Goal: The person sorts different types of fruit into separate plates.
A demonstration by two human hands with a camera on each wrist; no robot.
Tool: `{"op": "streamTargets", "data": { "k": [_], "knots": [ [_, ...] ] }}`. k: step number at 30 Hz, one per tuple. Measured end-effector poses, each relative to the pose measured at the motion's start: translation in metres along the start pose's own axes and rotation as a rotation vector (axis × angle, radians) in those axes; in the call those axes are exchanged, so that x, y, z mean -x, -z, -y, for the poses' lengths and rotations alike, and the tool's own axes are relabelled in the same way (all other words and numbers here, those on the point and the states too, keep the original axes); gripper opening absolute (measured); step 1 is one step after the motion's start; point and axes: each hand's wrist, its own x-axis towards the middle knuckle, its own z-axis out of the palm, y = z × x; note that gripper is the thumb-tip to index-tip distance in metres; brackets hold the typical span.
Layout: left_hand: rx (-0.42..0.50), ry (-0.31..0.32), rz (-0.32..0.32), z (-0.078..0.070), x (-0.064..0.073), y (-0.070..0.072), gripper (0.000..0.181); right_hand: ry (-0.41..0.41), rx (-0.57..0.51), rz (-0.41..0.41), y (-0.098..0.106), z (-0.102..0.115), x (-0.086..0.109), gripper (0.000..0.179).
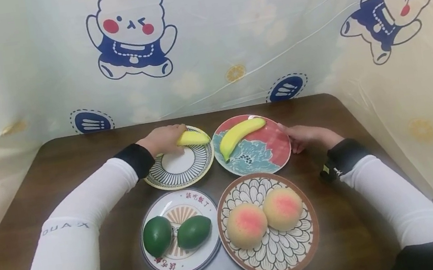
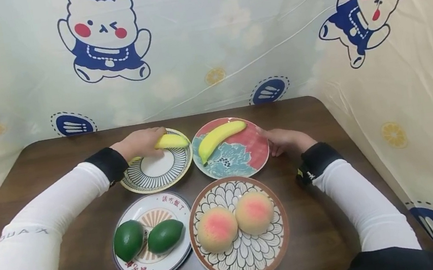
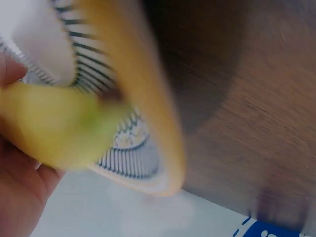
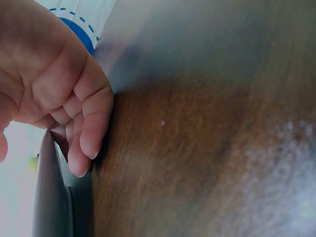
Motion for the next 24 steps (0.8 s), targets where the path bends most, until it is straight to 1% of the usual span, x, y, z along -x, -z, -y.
{"op": "streamTargets", "data": {
  "k": [3, 5, 7, 9, 11, 13, 14, 15, 17, 19, 21, 24],
  "knots": [
    [0.087, 0.042, -0.013, -0.006, 0.006, 0.013, 0.052, 0.000, -0.004, -0.006, 0.000, -0.001, 0.002, 0.080],
    [0.164, 0.057, -0.025, -0.013, 0.008, 0.026, 0.057, -0.003, 0.001, -0.022, 0.003, -0.002, 0.004, 0.081],
    [0.240, 0.053, -0.047, -0.023, 0.006, 0.042, 0.063, -0.007, 0.005, -0.035, 0.006, -0.003, 0.007, 0.081],
    [0.309, 0.027, -0.077, -0.038, 0.001, 0.059, 0.064, -0.010, 0.005, -0.039, 0.009, -0.004, 0.010, 0.080],
    [0.356, 0.014, -0.096, -0.057, -0.006, 0.074, 0.062, -0.005, -0.004, -0.029, 0.010, -0.005, 0.010, 0.079],
    [0.388, 0.003, -0.105, -0.079, -0.015, 0.085, 0.058, 0.002, -0.016, -0.020, 0.010, -0.006, 0.010, 0.079],
    [0.393, 0.003, -0.098, -0.091, -0.020, 0.088, 0.058, 0.002, -0.025, -0.019, 0.009, -0.006, 0.009, 0.079],
    [0.402, 0.008, -0.084, -0.103, -0.026, 0.088, 0.058, 0.008, -0.028, -0.016, 0.009, -0.006, 0.009, 0.080],
    [0.385, 0.003, -0.058, -0.127, -0.039, 0.083, 0.059, 0.017, -0.039, -0.014, 0.007, -0.006, 0.007, 0.081],
    [0.375, -0.006, -0.012, -0.148, -0.051, 0.070, 0.060, 0.026, -0.055, -0.016, 0.006, -0.006, 0.006, 0.081],
    [0.335, -0.036, 0.020, -0.166, -0.060, 0.055, 0.056, 0.040, -0.081, -0.008, 0.004, -0.006, 0.005, 0.080],
    [0.305, -0.037, 0.065, -0.185, -0.069, 0.036, 0.048, 0.055, -0.140, -0.002, 0.001, -0.008, 0.004, 0.075]
  ]
}}
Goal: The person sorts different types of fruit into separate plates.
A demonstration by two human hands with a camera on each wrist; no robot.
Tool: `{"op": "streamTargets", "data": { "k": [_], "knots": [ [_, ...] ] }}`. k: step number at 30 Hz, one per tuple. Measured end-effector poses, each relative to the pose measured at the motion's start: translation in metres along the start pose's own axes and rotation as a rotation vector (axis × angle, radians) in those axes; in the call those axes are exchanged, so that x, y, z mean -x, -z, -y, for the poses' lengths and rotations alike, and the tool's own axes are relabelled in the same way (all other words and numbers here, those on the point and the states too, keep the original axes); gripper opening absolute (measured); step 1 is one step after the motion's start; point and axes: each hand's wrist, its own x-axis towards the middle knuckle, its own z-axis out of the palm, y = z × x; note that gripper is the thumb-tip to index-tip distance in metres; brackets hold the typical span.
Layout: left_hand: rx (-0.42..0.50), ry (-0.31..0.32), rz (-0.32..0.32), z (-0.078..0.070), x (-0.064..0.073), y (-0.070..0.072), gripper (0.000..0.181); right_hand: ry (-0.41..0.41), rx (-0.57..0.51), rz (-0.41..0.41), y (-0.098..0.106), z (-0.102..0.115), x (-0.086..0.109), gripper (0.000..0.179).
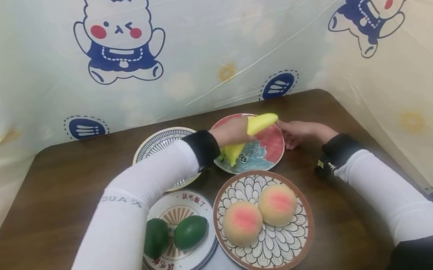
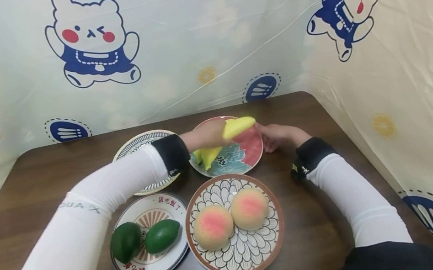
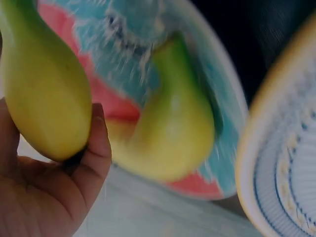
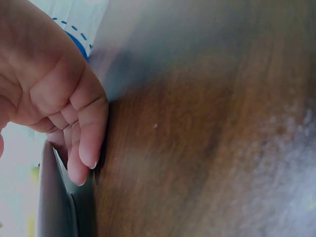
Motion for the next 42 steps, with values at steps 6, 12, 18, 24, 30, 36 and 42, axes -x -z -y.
{"op": "streamTargets", "data": {
  "k": [6, 12, 18, 24, 30, 36, 42],
  "knots": [
    [-0.051, 0.019, -0.021, -0.003, -0.010, -0.019, 0.035, 0.004, -0.056, -0.002, -0.004, -0.005, 0.001, 0.078],
    [-0.076, 0.028, -0.029, 0.002, -0.014, -0.021, 0.034, 0.000, -0.053, 0.000, -0.002, -0.007, 0.005, 0.084],
    [-0.179, 0.000, -0.024, 0.003, -0.012, -0.024, 0.035, -0.027, -0.021, -0.019, 0.000, -0.007, 0.004, 0.084],
    [-0.164, 0.042, -0.030, 0.003, -0.011, -0.030, 0.042, -0.021, 0.006, -0.034, -0.001, -0.005, 0.004, 0.082],
    [-0.177, -0.005, -0.084, 0.015, -0.007, -0.034, 0.040, -0.009, 0.025, -0.020, -0.002, 0.000, -0.002, 0.084],
    [-0.169, -0.043, -0.097, 0.015, 0.000, -0.020, 0.045, -0.010, 0.026, -0.027, -0.001, 0.004, -0.006, 0.079],
    [-0.189, -0.110, 0.005, 0.028, 0.039, 0.051, 0.077, 0.035, 0.179, -0.064, 0.010, 0.015, 0.002, 0.070]
  ]
}}
